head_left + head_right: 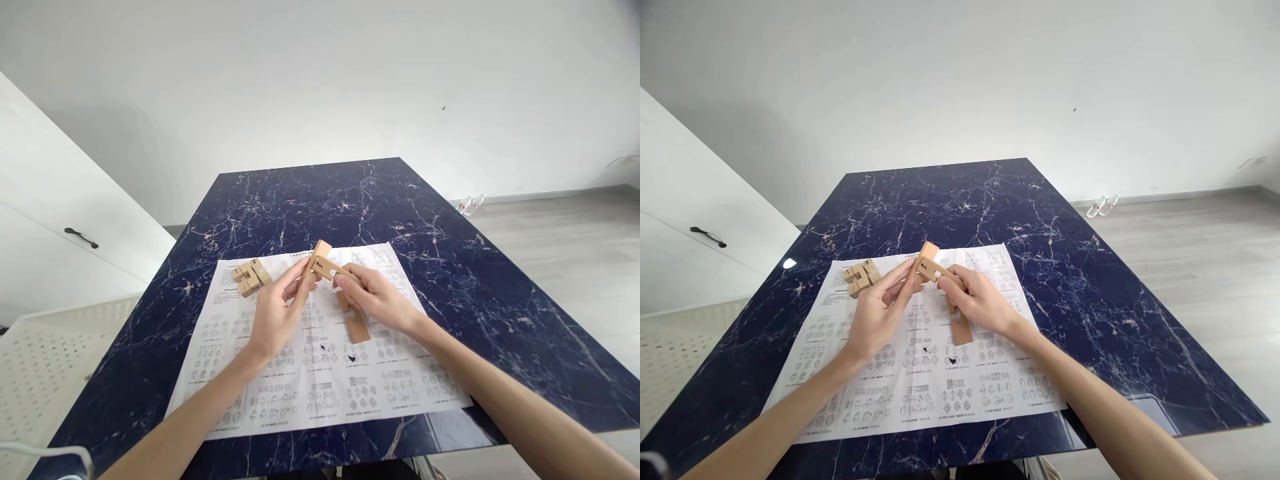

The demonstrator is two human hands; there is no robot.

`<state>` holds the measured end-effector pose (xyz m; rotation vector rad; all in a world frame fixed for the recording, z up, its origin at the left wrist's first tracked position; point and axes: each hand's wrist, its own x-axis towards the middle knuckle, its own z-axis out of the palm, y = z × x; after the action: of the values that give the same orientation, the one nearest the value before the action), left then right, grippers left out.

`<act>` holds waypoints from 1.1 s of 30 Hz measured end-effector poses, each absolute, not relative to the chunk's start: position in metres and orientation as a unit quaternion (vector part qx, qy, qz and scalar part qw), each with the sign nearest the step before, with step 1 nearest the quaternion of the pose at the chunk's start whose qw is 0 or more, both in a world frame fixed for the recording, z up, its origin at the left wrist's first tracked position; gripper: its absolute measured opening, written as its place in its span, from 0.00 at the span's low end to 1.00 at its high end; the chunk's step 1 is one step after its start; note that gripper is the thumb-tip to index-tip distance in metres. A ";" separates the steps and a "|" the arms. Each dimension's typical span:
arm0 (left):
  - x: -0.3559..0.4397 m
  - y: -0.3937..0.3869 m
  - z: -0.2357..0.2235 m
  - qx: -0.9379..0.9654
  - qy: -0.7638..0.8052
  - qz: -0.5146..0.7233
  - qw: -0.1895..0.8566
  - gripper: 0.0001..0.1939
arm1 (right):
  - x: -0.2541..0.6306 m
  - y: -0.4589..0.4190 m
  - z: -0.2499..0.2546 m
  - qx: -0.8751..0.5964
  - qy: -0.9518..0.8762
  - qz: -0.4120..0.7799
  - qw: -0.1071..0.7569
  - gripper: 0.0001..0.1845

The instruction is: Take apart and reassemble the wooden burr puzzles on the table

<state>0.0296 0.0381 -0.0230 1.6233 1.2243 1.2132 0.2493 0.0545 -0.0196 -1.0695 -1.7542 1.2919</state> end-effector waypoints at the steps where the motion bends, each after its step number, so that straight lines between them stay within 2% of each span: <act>1: 0.029 0.037 -0.025 0.638 0.479 0.478 0.367 0.27 | 0.249 0.054 -0.019 -0.417 -0.683 0.493 0.343 0.23; 12: 0.027 0.036 -0.027 0.731 0.468 0.465 0.174 0.21 | 0.249 0.050 -0.015 -0.430 -0.689 0.483 0.327 0.22; 16: 0.028 0.034 -0.026 0.758 0.446 0.448 0.159 0.22 | 0.250 0.050 -0.015 -0.427 -0.694 0.482 0.322 0.22; 19: 0.029 0.032 -0.022 0.741 0.455 0.447 0.210 0.23 | 0.251 0.049 -0.015 -0.416 -0.693 0.492 0.324 0.23; 25: 0.032 0.029 -0.007 0.645 0.489 0.435 0.395 0.25 | 0.249 0.047 -0.016 -0.375 -0.675 0.549 0.319 0.24; 33: 0.029 0.032 -0.001 0.593 0.448 0.417 0.523 0.25 | 0.250 0.044 -0.017 -0.396 -0.692 0.527 0.292 0.25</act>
<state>0.0285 0.0321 -0.0008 1.4194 1.0732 0.9975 0.2496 0.0443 -0.0169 -1.0547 -1.8451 1.4055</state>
